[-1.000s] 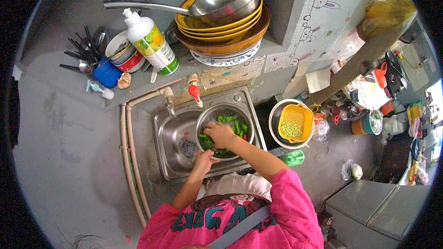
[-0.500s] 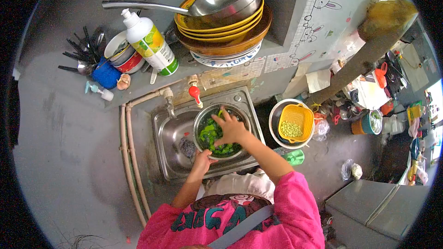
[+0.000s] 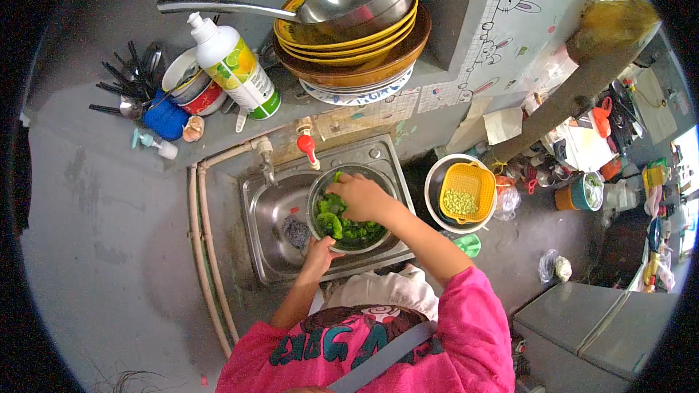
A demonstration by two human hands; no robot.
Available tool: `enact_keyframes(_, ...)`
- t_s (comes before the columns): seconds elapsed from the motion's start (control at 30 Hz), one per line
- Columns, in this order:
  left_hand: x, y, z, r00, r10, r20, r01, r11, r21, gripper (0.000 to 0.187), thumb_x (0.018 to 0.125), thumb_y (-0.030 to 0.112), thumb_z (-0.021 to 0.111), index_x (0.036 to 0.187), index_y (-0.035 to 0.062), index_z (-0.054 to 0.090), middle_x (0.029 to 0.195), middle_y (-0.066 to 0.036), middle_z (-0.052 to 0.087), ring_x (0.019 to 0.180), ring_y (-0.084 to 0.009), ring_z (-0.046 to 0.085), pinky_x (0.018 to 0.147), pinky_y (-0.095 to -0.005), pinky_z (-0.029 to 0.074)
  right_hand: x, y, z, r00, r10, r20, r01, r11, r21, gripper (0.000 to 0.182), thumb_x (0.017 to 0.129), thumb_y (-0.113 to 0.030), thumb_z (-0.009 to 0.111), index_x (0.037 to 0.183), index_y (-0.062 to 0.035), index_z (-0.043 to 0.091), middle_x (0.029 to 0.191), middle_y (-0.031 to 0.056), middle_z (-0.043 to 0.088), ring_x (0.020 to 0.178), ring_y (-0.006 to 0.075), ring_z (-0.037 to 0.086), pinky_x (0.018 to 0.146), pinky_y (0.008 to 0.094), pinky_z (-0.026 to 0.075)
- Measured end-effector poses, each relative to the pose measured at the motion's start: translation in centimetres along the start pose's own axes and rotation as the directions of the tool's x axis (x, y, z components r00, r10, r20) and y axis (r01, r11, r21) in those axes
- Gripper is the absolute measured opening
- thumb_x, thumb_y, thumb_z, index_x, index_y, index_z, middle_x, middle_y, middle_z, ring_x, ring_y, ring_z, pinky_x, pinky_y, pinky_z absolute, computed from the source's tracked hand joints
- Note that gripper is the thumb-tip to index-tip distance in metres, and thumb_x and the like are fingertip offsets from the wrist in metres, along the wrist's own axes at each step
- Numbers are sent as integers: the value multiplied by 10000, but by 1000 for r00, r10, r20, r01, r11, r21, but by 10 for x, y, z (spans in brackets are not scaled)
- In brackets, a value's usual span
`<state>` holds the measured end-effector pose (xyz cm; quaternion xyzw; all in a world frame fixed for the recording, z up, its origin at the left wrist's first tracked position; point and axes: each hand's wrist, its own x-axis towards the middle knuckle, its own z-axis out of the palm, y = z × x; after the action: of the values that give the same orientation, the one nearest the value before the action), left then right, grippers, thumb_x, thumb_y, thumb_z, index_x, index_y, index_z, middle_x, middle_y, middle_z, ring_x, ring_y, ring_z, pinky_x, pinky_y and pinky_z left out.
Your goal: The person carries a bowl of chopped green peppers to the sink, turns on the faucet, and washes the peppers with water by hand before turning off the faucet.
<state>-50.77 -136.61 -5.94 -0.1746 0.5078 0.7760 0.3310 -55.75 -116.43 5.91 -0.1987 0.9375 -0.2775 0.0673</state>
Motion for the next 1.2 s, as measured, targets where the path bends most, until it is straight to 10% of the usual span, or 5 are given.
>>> enact_keyframes(0.3, 1, -1, 4, 1000, 19, 22, -19, 1000, -2, 562, 733, -20, 428, 1274, 88, 319, 1073, -128, 547, 800, -263, 645, 509, -336, 587, 14, -6, 28, 933, 360, -2, -357, 926, -123, 751, 635, -450, 744, 1255, -145, 451, 1235, 127, 418, 1117, 319, 464, 871, 483, 417)
enact_keyframes(0.57, -8, 9, 10, 996, 87, 24, -87, 996, -32, 458, 776, 19, 484, 1219, 70, 379, 1041, -124, 530, 827, -269, 633, 546, -387, 596, -12, -21, 65, 993, 9, 120, 22, 968, -251, 363, 735, -298, 664, 1030, -90, 629, 1373, 44, 355, 1263, 290, 348, 981, 562, 308)
enact_keyframes(0.83, 3, 1, 0, 1000, 28, 5, -28, 999, -27, 573, 774, -19, 419, 1317, 105, 288, 1118, -139, 530, 838, -275, 638, 515, -341, 581, 0, 13, 42, 934, 58, -352, -110, 985, -130, 482, 753, -382, 640, 1111, -70, 559, 1270, 109, 453, 1139, 304, 451, 919, 474, 387)
enact_keyframes(1.07, -4, 5, 2, 998, 64, -1, -64, 998, 0, 564, 797, -30, 426, 1321, 116, 277, 1118, -137, 525, 834, -263, 637, 544, -352, 581, 9, -2, 49, 933, 357, -52, -357, 892, -278, 499, 768, -494, 594, 1088, -112, 578, 1120, 94, 512, 1033, 257, 472, 797, 452, 401)
enact_keyframes(1.2, -3, -4, -3, 997, 76, 4, -76, 997, -2, 437, 802, 11, 501, 1212, 108, 388, 1071, -106, 530, 880, -257, 611, 585, -383, 581, 13, -30, 69, 985, 79, -154, -114, 967, -228, 482, 744, -491, 611, 1060, -126, 600, 1101, 86, 508, 1098, 258, 435, 878, 490, 357)
